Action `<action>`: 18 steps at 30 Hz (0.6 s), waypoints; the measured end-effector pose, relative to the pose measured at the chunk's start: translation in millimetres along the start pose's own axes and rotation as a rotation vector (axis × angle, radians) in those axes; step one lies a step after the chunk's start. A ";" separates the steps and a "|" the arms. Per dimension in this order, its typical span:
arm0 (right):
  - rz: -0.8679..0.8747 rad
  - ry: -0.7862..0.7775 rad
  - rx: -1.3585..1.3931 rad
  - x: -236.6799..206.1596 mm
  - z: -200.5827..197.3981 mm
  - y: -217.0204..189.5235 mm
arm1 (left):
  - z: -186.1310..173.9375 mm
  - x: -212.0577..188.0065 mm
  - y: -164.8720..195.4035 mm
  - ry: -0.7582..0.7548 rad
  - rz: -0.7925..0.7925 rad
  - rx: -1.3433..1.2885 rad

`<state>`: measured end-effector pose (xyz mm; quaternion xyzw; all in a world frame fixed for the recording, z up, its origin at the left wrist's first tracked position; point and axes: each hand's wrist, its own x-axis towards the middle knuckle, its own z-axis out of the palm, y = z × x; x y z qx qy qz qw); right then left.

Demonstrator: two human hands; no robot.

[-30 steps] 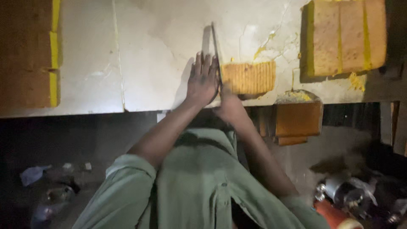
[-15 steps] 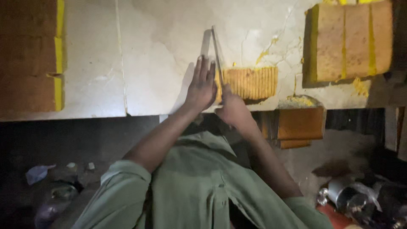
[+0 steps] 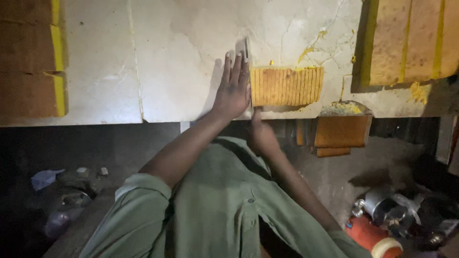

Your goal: The person slices a rectangular yellow block on a tiled table using a long knife, cutting it into thin strips and pushing cut pieces aside, then repositions the remaining block and continues slicing it into more strips.

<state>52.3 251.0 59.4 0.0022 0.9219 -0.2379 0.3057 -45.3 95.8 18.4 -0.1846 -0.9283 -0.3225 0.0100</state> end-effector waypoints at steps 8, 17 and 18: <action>-0.092 0.066 0.046 16.9 -29.1 -20.6 | -7.3 -2.4 -7.1 0.063 0.037 -0.007; -0.114 0.031 -0.007 -39.3 34.6 28.1 | 10.4 -6.0 -14.2 0.062 0.063 -0.043; -0.123 0.106 -0.025 -20.1 35.4 23.3 | 8.4 -6.4 -14.7 0.052 0.056 -0.069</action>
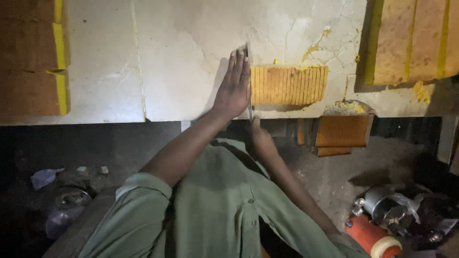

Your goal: The person slices a rectangular yellow block on a tiled table using a long knife, cutting it into thin strips and pushing cut pieces aside, then repositions the remaining block and continues slicing it into more strips.

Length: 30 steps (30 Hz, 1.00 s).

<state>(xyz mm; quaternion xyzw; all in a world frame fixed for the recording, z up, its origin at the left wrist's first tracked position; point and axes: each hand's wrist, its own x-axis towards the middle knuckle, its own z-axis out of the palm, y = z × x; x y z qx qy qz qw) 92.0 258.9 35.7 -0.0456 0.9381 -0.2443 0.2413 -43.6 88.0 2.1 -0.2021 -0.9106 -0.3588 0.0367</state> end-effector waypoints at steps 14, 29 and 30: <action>0.069 -0.201 0.112 -33.4 -61.2 -65.7 | -16.5 -6.4 -5.6 -0.064 -0.108 0.209; -0.062 0.081 0.061 81.9 -69.0 -79.2 | -37.4 -5.6 -9.3 -0.155 -0.138 0.105; 0.079 -0.002 0.132 76.2 -65.5 -83.8 | -37.1 -6.4 -8.5 -0.150 -0.127 0.142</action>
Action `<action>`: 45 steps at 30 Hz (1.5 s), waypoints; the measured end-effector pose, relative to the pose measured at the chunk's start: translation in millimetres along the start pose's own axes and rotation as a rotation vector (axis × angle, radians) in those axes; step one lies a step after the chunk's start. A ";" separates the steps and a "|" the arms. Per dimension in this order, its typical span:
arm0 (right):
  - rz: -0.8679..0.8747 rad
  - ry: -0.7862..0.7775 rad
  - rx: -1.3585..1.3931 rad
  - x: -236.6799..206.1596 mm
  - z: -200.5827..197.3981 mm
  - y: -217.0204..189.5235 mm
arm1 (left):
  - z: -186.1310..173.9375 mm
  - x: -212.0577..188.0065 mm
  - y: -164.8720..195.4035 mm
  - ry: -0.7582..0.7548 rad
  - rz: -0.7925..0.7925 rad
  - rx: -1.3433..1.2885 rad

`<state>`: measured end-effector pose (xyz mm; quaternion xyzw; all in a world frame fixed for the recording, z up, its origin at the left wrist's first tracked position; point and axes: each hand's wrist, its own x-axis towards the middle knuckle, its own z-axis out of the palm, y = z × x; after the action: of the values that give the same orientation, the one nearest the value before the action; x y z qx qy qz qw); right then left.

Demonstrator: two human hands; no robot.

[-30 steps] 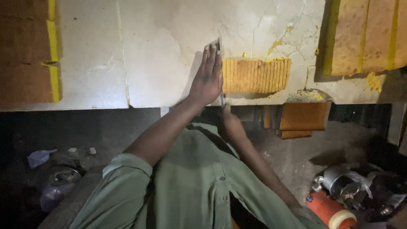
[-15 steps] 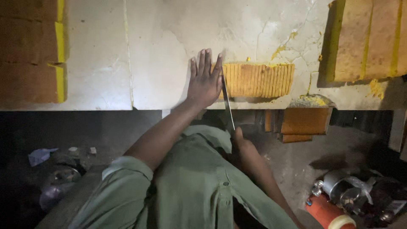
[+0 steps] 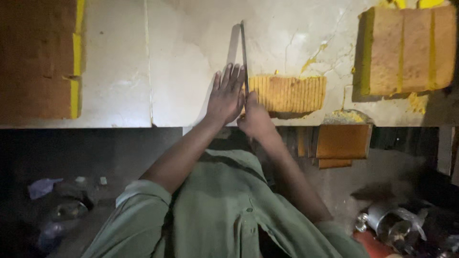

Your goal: The person slices a rectangular yellow block on a tiled table using a long knife, cutting it into thin strips and pushing cut pieces aside, then repositions the remaining block and continues slicing it into more strips.

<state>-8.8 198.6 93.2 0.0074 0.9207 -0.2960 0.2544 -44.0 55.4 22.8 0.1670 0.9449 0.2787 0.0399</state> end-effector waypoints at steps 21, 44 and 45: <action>-0.082 0.184 0.120 -78.0 -16.9 38.1 | -1.9 -3.1 2.8 0.279 -0.114 -0.418; -0.215 0.248 0.123 -45.9 -154.8 266.9 | -65.6 70.9 110.6 0.264 0.055 -0.031; -0.277 0.268 0.099 -33.0 -155.7 261.2 | -55.7 51.1 108.7 0.235 0.008 -0.005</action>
<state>-9.5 503.9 75.7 -0.0675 0.9228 -0.3695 0.0858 -69.6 129.8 129.2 0.1369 0.9417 0.2988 -0.0717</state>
